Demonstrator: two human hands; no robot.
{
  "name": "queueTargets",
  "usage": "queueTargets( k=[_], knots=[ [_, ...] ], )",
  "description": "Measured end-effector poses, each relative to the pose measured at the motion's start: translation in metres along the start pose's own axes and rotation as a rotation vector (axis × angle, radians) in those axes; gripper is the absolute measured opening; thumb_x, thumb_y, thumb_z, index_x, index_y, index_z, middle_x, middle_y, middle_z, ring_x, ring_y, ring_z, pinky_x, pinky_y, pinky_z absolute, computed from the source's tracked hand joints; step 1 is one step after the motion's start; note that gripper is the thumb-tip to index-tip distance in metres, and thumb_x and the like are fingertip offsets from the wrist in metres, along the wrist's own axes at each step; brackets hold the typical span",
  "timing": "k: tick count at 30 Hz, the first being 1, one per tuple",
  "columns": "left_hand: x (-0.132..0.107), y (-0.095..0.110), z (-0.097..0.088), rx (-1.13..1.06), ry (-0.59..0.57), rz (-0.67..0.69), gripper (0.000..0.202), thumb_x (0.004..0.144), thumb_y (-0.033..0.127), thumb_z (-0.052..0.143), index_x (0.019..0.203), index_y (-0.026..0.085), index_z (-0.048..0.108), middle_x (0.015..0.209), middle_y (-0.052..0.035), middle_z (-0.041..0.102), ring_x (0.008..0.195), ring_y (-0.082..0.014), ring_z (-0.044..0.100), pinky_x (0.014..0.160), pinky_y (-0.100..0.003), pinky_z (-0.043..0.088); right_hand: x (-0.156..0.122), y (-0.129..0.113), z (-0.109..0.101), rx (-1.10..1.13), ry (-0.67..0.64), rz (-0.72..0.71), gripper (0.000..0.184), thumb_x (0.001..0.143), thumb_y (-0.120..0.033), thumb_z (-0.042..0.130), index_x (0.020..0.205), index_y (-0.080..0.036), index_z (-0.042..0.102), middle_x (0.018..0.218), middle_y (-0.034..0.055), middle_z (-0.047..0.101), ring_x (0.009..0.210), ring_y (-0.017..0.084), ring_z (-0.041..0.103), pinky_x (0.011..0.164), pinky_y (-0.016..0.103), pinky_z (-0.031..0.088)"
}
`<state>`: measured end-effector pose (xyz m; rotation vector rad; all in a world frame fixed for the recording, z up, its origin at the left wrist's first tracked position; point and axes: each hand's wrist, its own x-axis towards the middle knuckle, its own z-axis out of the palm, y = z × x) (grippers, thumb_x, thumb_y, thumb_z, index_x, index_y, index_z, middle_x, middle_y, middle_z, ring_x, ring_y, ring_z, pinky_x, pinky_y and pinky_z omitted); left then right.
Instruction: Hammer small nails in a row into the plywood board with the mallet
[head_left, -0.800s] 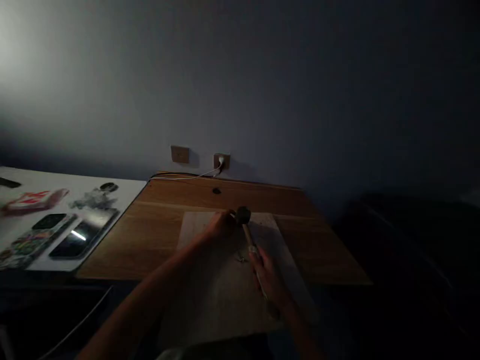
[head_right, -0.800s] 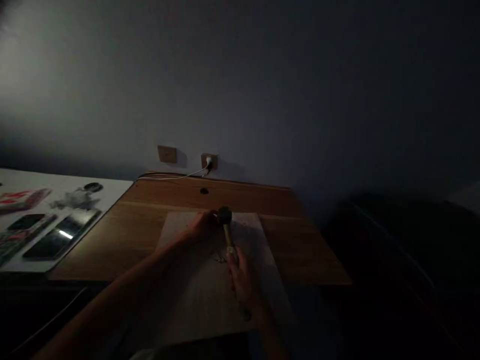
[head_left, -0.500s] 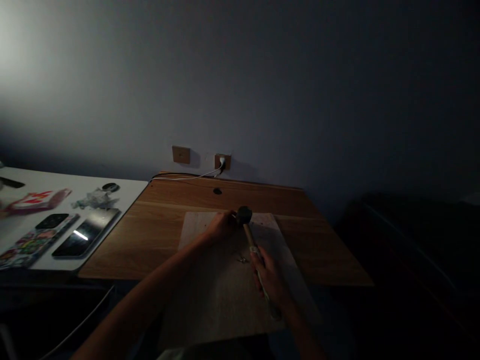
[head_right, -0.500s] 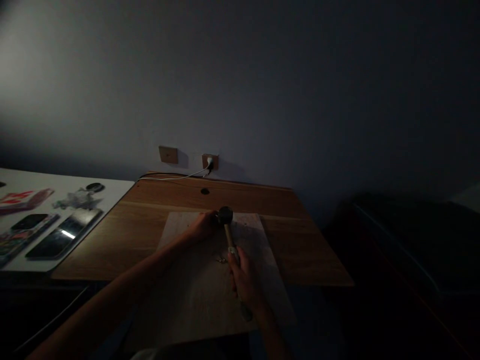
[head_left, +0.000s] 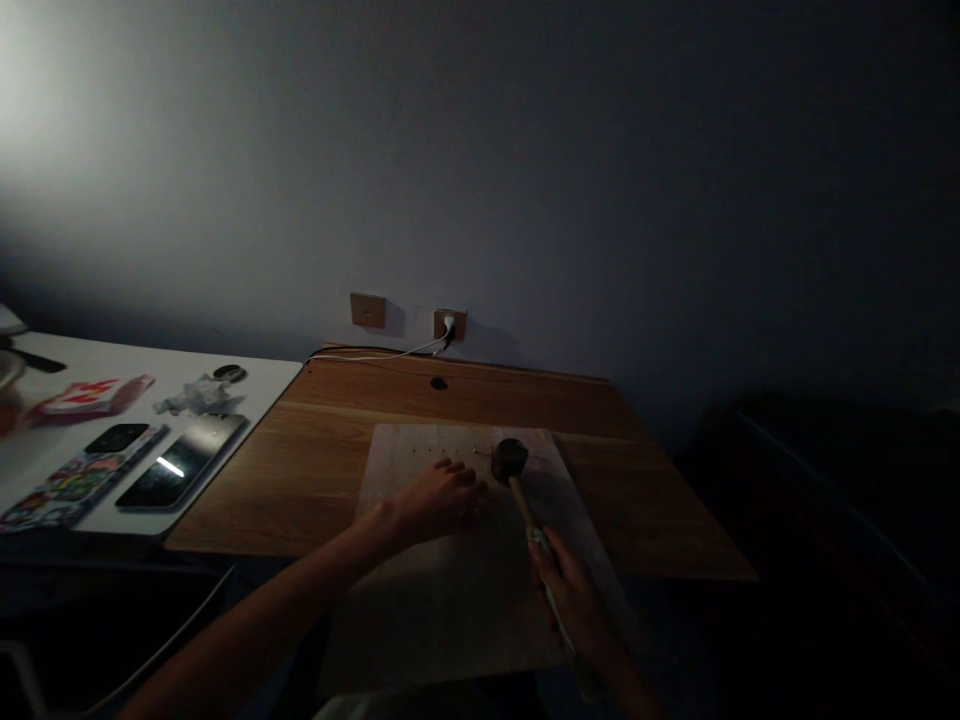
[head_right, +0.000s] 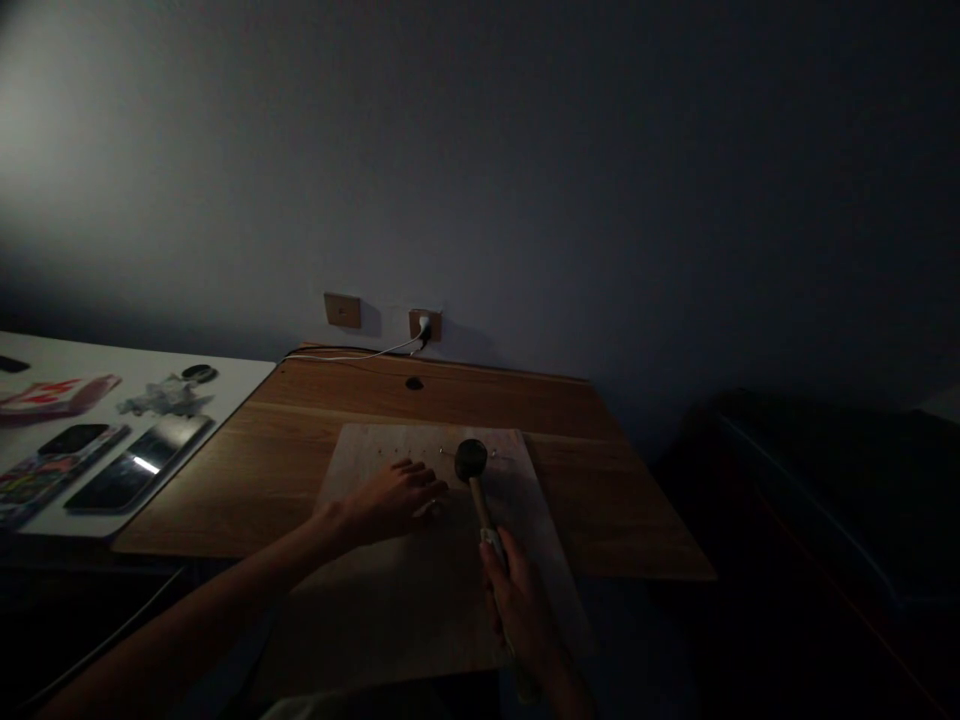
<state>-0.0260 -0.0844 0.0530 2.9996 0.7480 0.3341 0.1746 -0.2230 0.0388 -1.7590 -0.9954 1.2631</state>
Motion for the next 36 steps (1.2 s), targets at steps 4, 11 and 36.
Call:
queueTargets(
  k=[4, 11, 36],
  knots=[
    [0.000, 0.015, 0.002, 0.129, -0.023, 0.073, 0.016, 0.089, 0.014, 0.059, 0.104, 0.016, 0.061, 0.088, -0.0081, 0.067, 0.087, -0.0230, 0.064, 0.080, -0.034, 0.047, 0.002, 0.005, 0.002, 0.015, 0.017, 0.011, 0.069, 0.078, -0.072, 0.051, 0.127, -0.024, 0.046, 0.054, -0.0113, 0.041, 0.035, 0.007, 0.034, 0.031, 0.016, 0.027],
    [0.009, -0.029, 0.007, -0.172, 0.083, -0.231, 0.018, 0.088, 0.011, 0.055, 0.095, 0.019, 0.069, 0.095, -0.0058, 0.069, 0.084, -0.0177, 0.066, 0.075, -0.025, 0.048, -0.004, -0.001, 0.001, 0.026, -0.002, 0.018, 0.055, 0.079, -0.072, 0.052, 0.107, -0.025, 0.051, 0.058, -0.0102, 0.043, 0.038, 0.005, 0.035, 0.033, 0.015, 0.027],
    [0.018, -0.066, 0.033, -0.403, 0.271, -0.476, 0.027, 0.081, 0.011, 0.054, 0.096, 0.021, 0.074, 0.096, -0.0043, 0.075, 0.088, -0.0175, 0.068, 0.083, -0.026, 0.050, 0.003, -0.009, 0.008, 0.016, -0.048, -0.083, 0.045, 0.086, -0.067, 0.049, 0.102, -0.024, 0.049, 0.062, -0.0100, 0.042, 0.038, 0.005, 0.036, 0.032, 0.015, 0.029]
  ],
)
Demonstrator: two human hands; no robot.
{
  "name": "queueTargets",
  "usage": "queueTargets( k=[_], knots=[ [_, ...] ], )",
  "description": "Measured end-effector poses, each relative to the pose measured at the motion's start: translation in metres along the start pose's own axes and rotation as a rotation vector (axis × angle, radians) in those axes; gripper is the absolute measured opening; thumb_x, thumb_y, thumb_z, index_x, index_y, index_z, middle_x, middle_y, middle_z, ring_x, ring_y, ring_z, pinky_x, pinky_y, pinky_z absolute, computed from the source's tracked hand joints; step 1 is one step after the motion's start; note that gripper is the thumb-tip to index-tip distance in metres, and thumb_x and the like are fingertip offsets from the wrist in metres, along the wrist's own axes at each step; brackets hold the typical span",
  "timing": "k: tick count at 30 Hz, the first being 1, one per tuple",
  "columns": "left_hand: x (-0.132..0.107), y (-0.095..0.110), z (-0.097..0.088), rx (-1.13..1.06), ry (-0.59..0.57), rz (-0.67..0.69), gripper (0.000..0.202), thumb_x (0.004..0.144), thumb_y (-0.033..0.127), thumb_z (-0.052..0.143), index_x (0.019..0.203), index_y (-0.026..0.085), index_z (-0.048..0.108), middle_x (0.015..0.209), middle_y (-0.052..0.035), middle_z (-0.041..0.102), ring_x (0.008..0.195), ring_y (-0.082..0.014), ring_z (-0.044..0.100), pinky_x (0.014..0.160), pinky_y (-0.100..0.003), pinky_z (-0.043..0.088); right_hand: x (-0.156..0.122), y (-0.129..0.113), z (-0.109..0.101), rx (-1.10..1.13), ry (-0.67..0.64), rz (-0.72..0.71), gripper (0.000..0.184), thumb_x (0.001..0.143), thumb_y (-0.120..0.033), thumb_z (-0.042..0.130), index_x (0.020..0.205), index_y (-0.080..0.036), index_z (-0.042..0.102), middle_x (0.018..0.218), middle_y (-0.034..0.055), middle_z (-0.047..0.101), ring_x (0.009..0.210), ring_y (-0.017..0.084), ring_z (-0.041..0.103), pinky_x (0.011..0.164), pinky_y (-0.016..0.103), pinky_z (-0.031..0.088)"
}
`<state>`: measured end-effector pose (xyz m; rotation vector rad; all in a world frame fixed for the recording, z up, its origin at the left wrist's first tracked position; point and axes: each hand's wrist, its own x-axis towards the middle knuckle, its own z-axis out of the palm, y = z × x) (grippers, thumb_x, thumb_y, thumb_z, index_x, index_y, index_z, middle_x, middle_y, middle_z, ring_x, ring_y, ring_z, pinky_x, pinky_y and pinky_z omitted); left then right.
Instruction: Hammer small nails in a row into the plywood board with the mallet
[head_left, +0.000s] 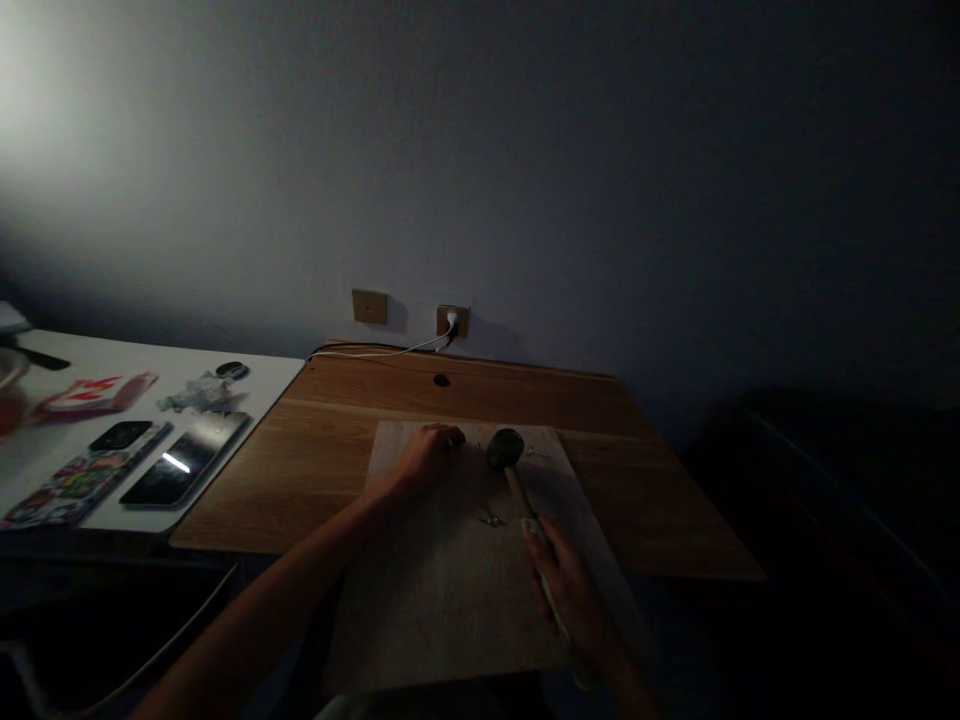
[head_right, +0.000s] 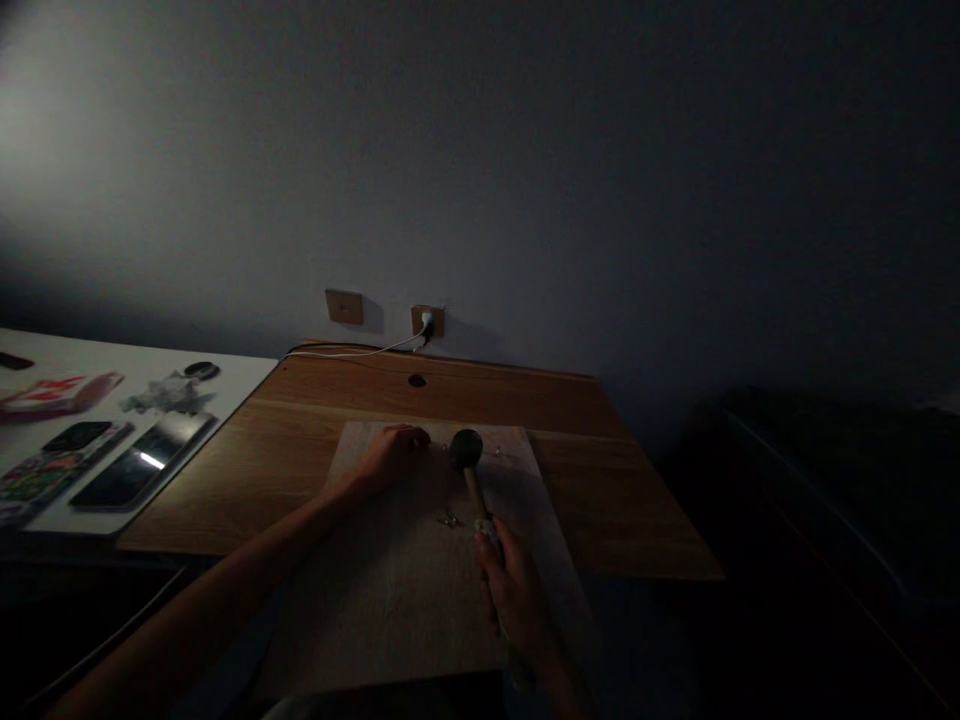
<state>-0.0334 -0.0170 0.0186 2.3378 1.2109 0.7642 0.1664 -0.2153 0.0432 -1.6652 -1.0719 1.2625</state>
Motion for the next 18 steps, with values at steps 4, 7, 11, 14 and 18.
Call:
queueTargets(
  k=[4, 7, 11, 14, 18],
  knots=[
    [0.000, 0.003, -0.001, 0.029, -0.024, 0.009, 0.028, 0.081, 0.010, 0.053, 0.096, 0.021, 0.074, 0.093, -0.0042, 0.074, 0.086, -0.0172, 0.067, 0.082, -0.026, 0.050, 0.001, 0.000, 0.000, 0.001, -0.008, 0.003, 0.048, 0.085, -0.068, 0.049, 0.105, -0.024, 0.049, 0.062, -0.0103, 0.043, 0.037, 0.005, 0.035, 0.031, 0.015, 0.029],
    [0.000, 0.004, 0.000, 0.006, -0.026, 0.029, 0.029, 0.080, 0.009, 0.053, 0.097, 0.021, 0.074, 0.093, -0.0040, 0.073, 0.084, -0.0164, 0.066, 0.082, -0.026, 0.051, 0.004, 0.000, 0.002, 0.012, -0.007, 0.012, 0.048, 0.084, -0.067, 0.051, 0.107, -0.024, 0.049, 0.063, -0.0097, 0.045, 0.038, 0.005, 0.038, 0.031, 0.014, 0.029],
    [0.002, 0.000, 0.005, -0.072, 0.000, 0.056, 0.027, 0.081, 0.009, 0.054, 0.095, 0.019, 0.075, 0.095, -0.0042, 0.072, 0.084, -0.0155, 0.066, 0.080, -0.024, 0.051, 0.010, -0.005, 0.010, 0.043, -0.044, -0.020, 0.045, 0.085, -0.066, 0.051, 0.101, -0.024, 0.050, 0.064, -0.0097, 0.044, 0.037, 0.004, 0.037, 0.031, 0.014, 0.030],
    [0.003, -0.005, 0.010, -0.111, 0.011, 0.035, 0.027, 0.081, 0.008, 0.054, 0.096, 0.019, 0.074, 0.095, -0.0037, 0.073, 0.085, -0.0153, 0.068, 0.081, -0.024, 0.051, 0.017, -0.010, 0.018, 0.054, -0.040, -0.036, 0.045, 0.084, -0.066, 0.051, 0.101, -0.024, 0.050, 0.066, -0.0098, 0.045, 0.036, 0.004, 0.037, 0.029, 0.013, 0.028],
    [0.003, -0.006, 0.012, -0.164, 0.016, -0.033, 0.037, 0.080, 0.007, 0.053, 0.112, 0.019, 0.067, 0.092, -0.0024, 0.075, 0.083, -0.0153, 0.069, 0.077, -0.024, 0.051, 0.025, -0.016, 0.027, 0.057, -0.059, -0.058, 0.044, 0.085, -0.066, 0.050, 0.098, -0.024, 0.049, 0.065, -0.0104, 0.044, 0.035, 0.003, 0.036, 0.028, 0.013, 0.029]
  ],
)
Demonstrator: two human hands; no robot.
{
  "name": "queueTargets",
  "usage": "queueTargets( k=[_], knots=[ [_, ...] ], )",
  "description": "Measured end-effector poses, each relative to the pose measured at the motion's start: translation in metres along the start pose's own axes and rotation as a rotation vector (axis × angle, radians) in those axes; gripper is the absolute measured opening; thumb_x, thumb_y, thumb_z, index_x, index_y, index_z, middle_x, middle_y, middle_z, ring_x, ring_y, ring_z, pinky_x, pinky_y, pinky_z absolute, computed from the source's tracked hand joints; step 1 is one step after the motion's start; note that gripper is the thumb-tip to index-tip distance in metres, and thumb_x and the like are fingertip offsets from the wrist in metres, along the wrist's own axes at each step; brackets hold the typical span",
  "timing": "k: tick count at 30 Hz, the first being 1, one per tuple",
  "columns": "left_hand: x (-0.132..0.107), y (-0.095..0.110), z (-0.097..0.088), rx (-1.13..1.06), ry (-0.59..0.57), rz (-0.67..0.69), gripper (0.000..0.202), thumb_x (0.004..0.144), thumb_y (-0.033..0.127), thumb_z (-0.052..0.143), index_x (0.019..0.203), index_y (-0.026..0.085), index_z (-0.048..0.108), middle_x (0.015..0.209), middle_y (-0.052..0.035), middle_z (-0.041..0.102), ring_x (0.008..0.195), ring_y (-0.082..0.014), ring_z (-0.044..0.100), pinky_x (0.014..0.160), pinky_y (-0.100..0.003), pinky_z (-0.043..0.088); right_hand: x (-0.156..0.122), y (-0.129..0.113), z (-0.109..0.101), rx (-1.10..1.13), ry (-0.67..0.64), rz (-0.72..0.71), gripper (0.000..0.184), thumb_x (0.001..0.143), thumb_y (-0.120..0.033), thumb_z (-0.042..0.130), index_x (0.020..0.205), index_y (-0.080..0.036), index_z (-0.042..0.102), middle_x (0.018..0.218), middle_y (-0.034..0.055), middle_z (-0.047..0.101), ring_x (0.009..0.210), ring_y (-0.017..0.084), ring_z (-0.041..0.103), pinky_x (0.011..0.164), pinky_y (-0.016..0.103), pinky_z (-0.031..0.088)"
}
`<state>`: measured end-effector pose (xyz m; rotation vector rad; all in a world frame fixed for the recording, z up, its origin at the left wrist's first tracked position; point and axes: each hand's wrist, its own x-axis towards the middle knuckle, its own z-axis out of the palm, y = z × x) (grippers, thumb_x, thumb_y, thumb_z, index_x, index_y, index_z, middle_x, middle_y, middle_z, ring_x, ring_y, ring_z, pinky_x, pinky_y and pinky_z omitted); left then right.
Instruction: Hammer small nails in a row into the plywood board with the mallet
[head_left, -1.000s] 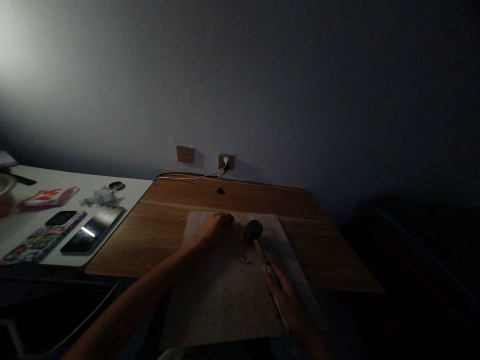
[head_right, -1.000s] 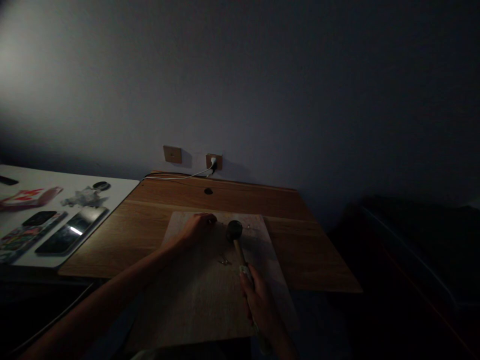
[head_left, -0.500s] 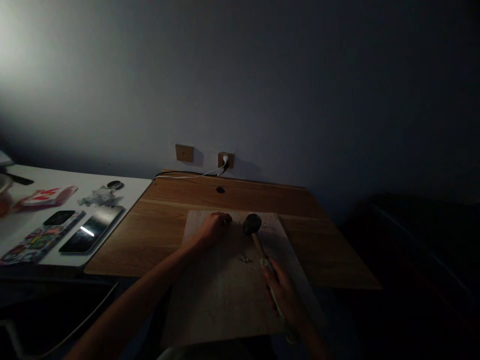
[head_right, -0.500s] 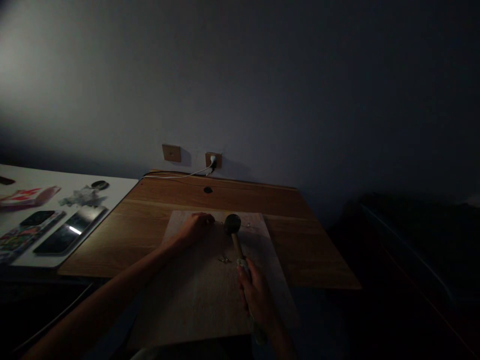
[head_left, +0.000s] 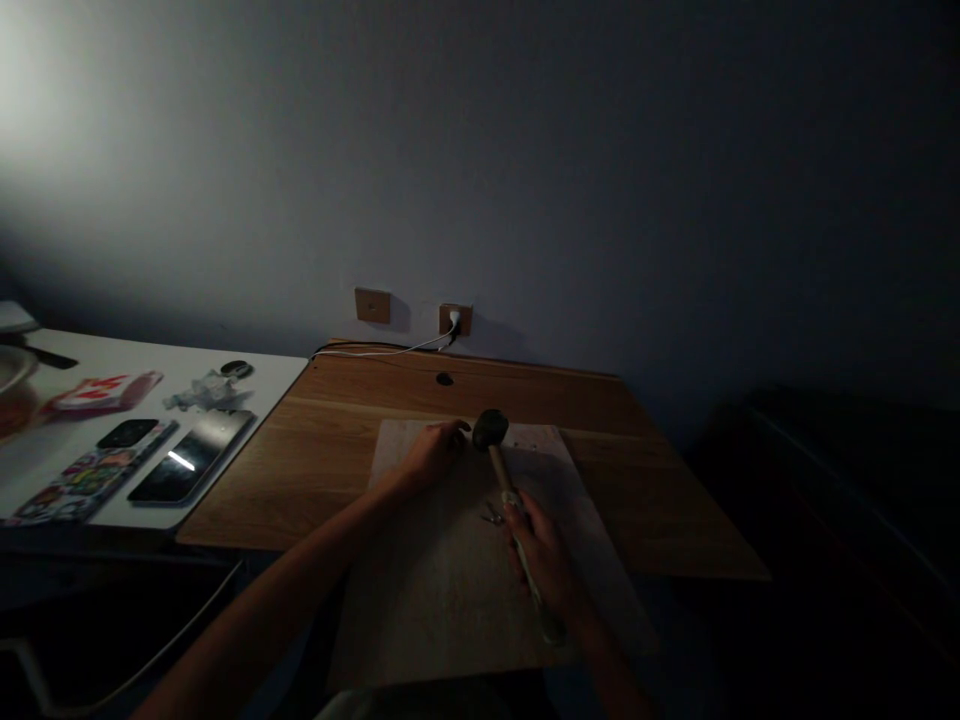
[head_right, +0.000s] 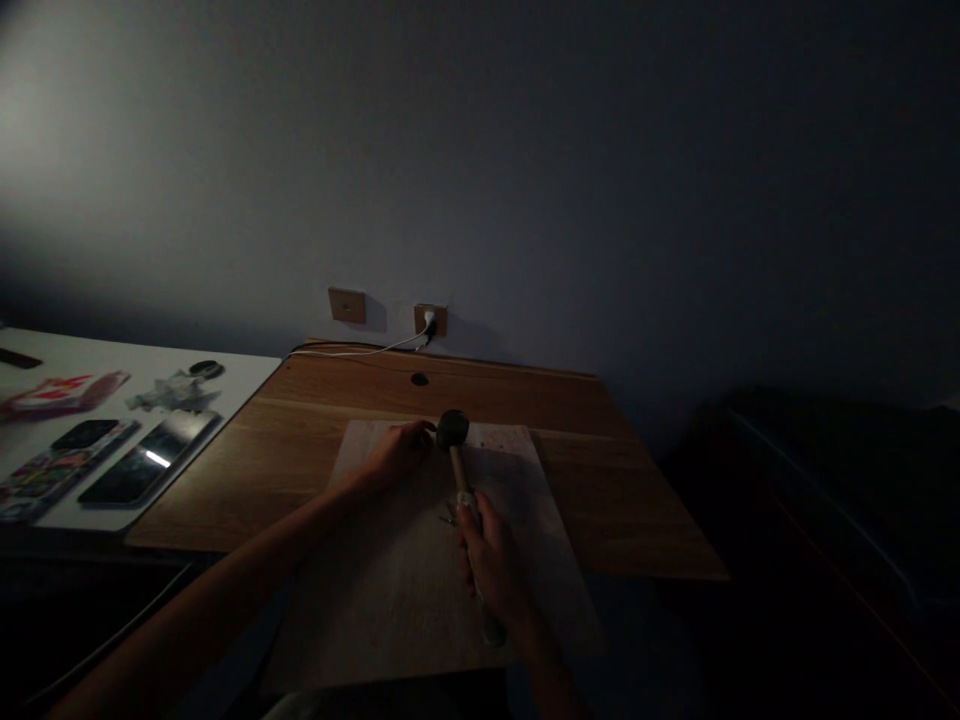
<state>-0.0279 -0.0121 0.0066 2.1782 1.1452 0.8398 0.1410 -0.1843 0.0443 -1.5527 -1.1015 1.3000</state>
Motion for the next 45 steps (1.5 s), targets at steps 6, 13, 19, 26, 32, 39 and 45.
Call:
queueTargets(
  k=[6, 13, 19, 26, 32, 39, 45],
  knots=[
    [-0.003, 0.002, -0.001, -0.012, 0.016, 0.025, 0.036, 0.078, 0.011, 0.060, 0.113, 0.018, 0.064, 0.094, -0.0048, 0.075, 0.081, -0.0171, 0.069, 0.074, -0.025, 0.051, 0.006, -0.002, 0.005, -0.054, -0.049, -0.045, 0.040, 0.088, -0.063, 0.048, 0.097, -0.024, 0.049, 0.065, -0.0108, 0.045, 0.035, 0.004, 0.037, 0.028, 0.014, 0.030],
    [0.002, -0.004, 0.003, -0.027, 0.022, -0.012, 0.041, 0.077, 0.008, 0.061, 0.116, 0.020, 0.063, 0.087, -0.0021, 0.075, 0.077, -0.0159, 0.069, 0.070, -0.023, 0.051, 0.006, -0.003, 0.005, -0.070, -0.027, -0.056, 0.039, 0.089, -0.062, 0.047, 0.093, -0.023, 0.048, 0.064, -0.0110, 0.044, 0.035, 0.003, 0.037, 0.029, 0.013, 0.029],
    [0.003, -0.008, 0.005, -0.051, 0.000, -0.010, 0.042, 0.078, 0.009, 0.060, 0.118, 0.021, 0.060, 0.085, 0.0003, 0.075, 0.076, -0.0151, 0.070, 0.069, -0.023, 0.051, 0.008, -0.001, 0.003, -0.072, -0.036, -0.073, 0.039, 0.089, -0.063, 0.047, 0.092, -0.024, 0.048, 0.063, -0.0113, 0.044, 0.034, 0.004, 0.036, 0.028, 0.014, 0.028],
    [-0.012, 0.010, -0.012, 0.065, 0.035, 0.036, 0.029, 0.080, 0.015, 0.062, 0.109, 0.017, 0.064, 0.106, -0.0073, 0.067, 0.084, -0.0155, 0.066, 0.075, -0.026, 0.052, -0.008, 0.005, -0.015, -0.058, 0.018, 0.017, 0.044, 0.087, -0.065, 0.048, 0.101, -0.024, 0.050, 0.063, -0.0105, 0.044, 0.036, 0.004, 0.036, 0.029, 0.014, 0.029],
    [-0.036, 0.052, -0.024, 0.146, -0.399, 0.557, 0.014, 0.092, 0.021, 0.057, 0.099, 0.021, 0.070, 0.100, -0.0053, 0.067, 0.095, -0.0167, 0.063, 0.086, -0.026, 0.049, -0.033, 0.022, -0.038, -0.117, 0.091, 0.111, 0.046, 0.087, -0.066, 0.048, 0.110, -0.026, 0.048, 0.063, -0.0097, 0.045, 0.038, 0.006, 0.040, 0.031, 0.014, 0.030],
    [-0.032, 0.061, -0.010, 0.233, -0.392, 0.640, 0.016, 0.095, 0.024, 0.056, 0.092, 0.018, 0.070, 0.099, -0.0074, 0.068, 0.098, -0.0190, 0.061, 0.088, -0.028, 0.047, -0.036, 0.022, -0.037, -0.093, 0.114, 0.162, 0.050, 0.085, -0.068, 0.048, 0.113, -0.026, 0.049, 0.060, -0.0099, 0.044, 0.038, 0.006, 0.038, 0.030, 0.015, 0.028],
    [-0.032, 0.044, -0.033, 0.309, -0.297, 0.426, 0.015, 0.094, 0.013, 0.052, 0.093, 0.017, 0.067, 0.089, -0.0055, 0.068, 0.082, -0.0160, 0.063, 0.077, -0.025, 0.047, -0.037, 0.018, -0.034, -0.038, 0.142, 0.198, 0.053, 0.081, -0.069, 0.053, 0.113, -0.026, 0.049, 0.063, -0.0098, 0.046, 0.039, 0.005, 0.039, 0.032, 0.015, 0.029]
  ],
)
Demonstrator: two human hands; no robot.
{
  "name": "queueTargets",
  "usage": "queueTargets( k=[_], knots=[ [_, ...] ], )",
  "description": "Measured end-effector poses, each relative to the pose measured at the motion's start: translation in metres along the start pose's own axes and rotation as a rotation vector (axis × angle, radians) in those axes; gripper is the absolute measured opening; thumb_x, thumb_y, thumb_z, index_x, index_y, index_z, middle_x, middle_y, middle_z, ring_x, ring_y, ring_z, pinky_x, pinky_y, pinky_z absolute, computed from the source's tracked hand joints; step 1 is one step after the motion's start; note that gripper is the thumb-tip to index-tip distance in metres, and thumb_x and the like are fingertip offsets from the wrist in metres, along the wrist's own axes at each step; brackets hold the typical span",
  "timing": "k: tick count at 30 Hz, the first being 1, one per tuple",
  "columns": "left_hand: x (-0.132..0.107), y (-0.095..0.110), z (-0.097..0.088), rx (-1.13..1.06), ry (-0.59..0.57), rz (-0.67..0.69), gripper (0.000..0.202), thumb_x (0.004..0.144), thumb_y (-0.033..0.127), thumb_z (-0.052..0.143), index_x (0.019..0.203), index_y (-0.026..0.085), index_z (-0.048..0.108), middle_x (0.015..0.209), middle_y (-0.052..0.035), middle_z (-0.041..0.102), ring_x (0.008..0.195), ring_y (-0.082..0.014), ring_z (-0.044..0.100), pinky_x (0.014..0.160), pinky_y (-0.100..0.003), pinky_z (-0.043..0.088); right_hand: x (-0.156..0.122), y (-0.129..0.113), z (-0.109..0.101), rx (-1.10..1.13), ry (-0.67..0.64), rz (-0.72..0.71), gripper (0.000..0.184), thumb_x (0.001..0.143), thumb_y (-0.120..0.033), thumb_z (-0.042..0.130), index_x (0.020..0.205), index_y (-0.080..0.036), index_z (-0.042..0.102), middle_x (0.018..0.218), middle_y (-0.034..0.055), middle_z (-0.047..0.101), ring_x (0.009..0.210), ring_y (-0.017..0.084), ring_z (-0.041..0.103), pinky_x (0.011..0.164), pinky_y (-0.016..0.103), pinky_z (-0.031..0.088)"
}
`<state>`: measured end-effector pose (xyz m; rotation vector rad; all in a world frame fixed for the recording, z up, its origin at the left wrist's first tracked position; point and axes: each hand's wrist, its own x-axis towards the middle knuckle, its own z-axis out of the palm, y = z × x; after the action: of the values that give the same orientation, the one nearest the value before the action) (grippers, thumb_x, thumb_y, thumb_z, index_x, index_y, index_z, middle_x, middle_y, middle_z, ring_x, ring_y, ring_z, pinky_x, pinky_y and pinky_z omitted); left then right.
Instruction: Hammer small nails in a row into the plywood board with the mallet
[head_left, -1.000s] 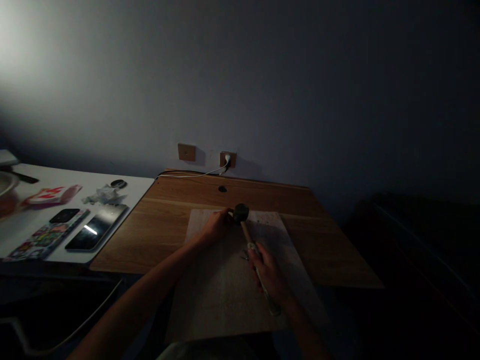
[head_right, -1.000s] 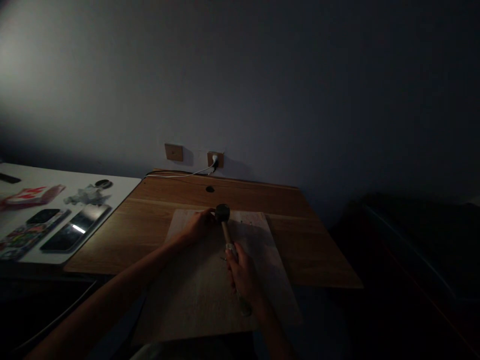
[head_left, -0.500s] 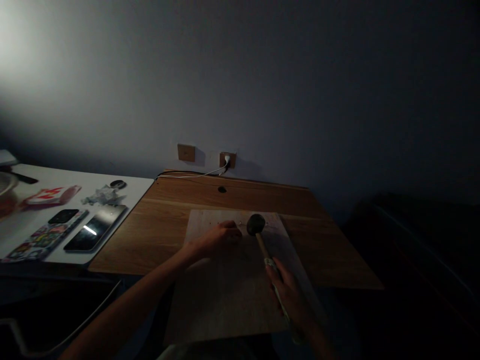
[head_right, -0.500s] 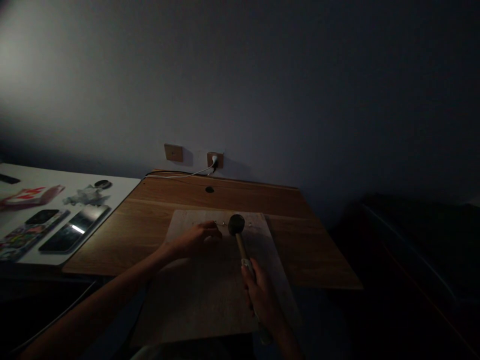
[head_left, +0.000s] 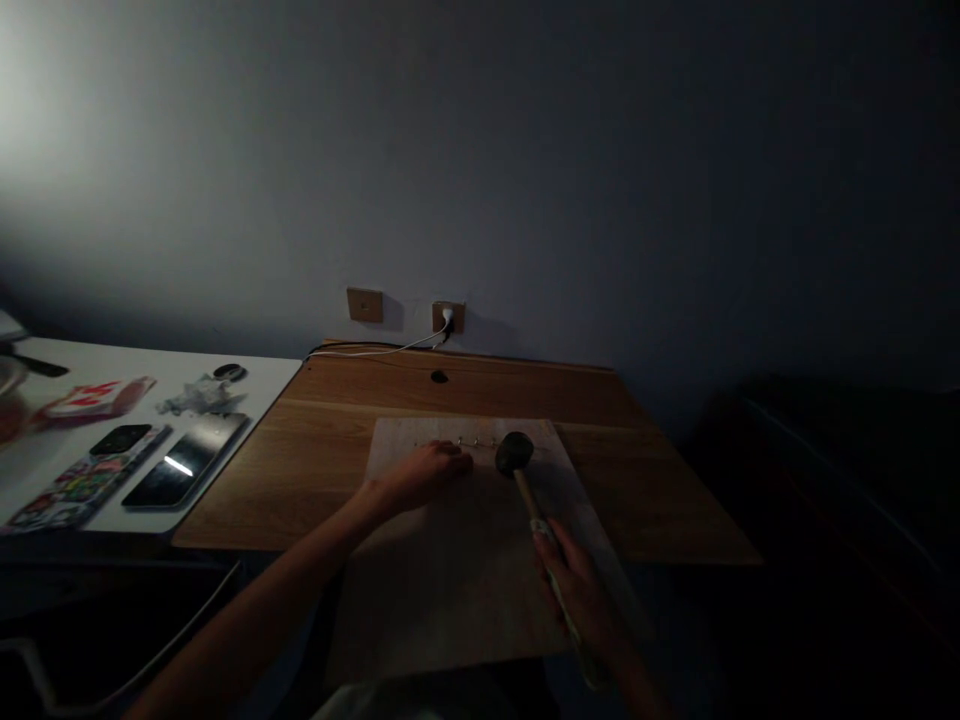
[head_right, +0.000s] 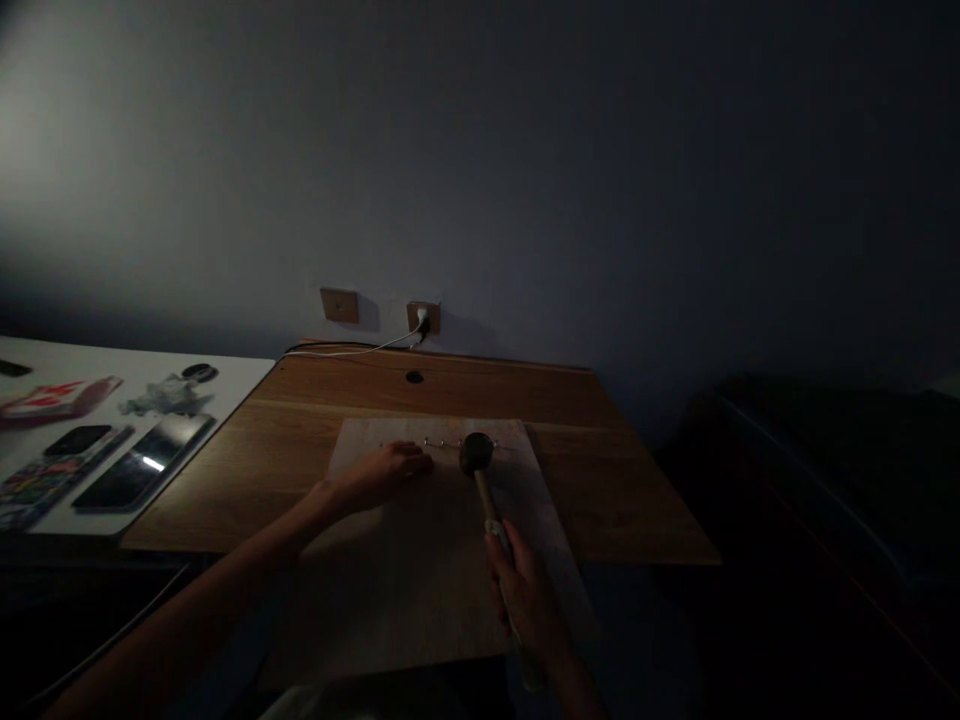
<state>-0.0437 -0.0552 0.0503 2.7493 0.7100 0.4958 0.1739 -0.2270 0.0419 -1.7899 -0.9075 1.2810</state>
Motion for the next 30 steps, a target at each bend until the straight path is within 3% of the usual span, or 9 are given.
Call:
queueTargets(
  k=[3, 6, 21, 27, 30],
  knots=[
    [-0.006, -0.020, -0.010, 0.061, 0.047, -0.204, 0.015, 0.091, 0.013, 0.053, 0.091, 0.017, 0.067, 0.091, -0.0059, 0.068, 0.082, -0.0161, 0.064, 0.075, -0.024, 0.047, 0.003, 0.005, 0.000, 0.006, -0.031, -0.028, 0.051, 0.083, -0.068, 0.050, 0.112, -0.027, 0.049, 0.064, -0.0094, 0.047, 0.038, 0.005, 0.038, 0.031, 0.015, 0.028],
    [-0.007, -0.036, -0.012, 0.101, 0.049, -0.296, 0.020, 0.088, 0.010, 0.052, 0.089, 0.018, 0.070, 0.090, -0.0063, 0.069, 0.082, -0.0166, 0.064, 0.074, -0.024, 0.047, 0.005, 0.009, -0.001, -0.009, -0.027, -0.021, 0.050, 0.085, -0.067, 0.049, 0.114, -0.027, 0.048, 0.066, -0.0091, 0.047, 0.039, 0.005, 0.039, 0.032, 0.014, 0.029],
    [0.009, -0.040, -0.009, 0.155, -0.007, -0.186, 0.024, 0.087, 0.006, 0.050, 0.081, 0.016, 0.071, 0.086, -0.0081, 0.066, 0.082, -0.0180, 0.063, 0.074, -0.025, 0.047, 0.003, 0.004, 0.000, -0.036, -0.037, -0.050, 0.044, 0.085, -0.066, 0.048, 0.103, -0.026, 0.049, 0.066, -0.0086, 0.047, 0.040, 0.005, 0.040, 0.033, 0.015, 0.031],
    [0.010, -0.040, 0.001, -0.062, 0.103, -0.338, 0.032, 0.081, 0.004, 0.053, 0.102, 0.021, 0.070, 0.093, -0.0043, 0.073, 0.082, -0.0153, 0.066, 0.074, -0.021, 0.047, 0.005, 0.005, 0.002, -0.018, -0.009, -0.036, 0.049, 0.082, -0.069, 0.049, 0.106, -0.026, 0.048, 0.065, -0.0090, 0.046, 0.039, 0.006, 0.038, 0.032, 0.016, 0.029],
    [0.008, -0.041, 0.009, -0.141, 0.148, -0.390, 0.028, 0.083, 0.007, 0.051, 0.095, 0.023, 0.071, 0.089, -0.0026, 0.074, 0.080, -0.0145, 0.067, 0.074, -0.020, 0.047, 0.005, 0.005, 0.001, -0.015, -0.012, -0.050, 0.049, 0.081, -0.070, 0.050, 0.104, -0.026, 0.049, 0.066, -0.0086, 0.046, 0.040, 0.005, 0.039, 0.032, 0.015, 0.029]
  ],
)
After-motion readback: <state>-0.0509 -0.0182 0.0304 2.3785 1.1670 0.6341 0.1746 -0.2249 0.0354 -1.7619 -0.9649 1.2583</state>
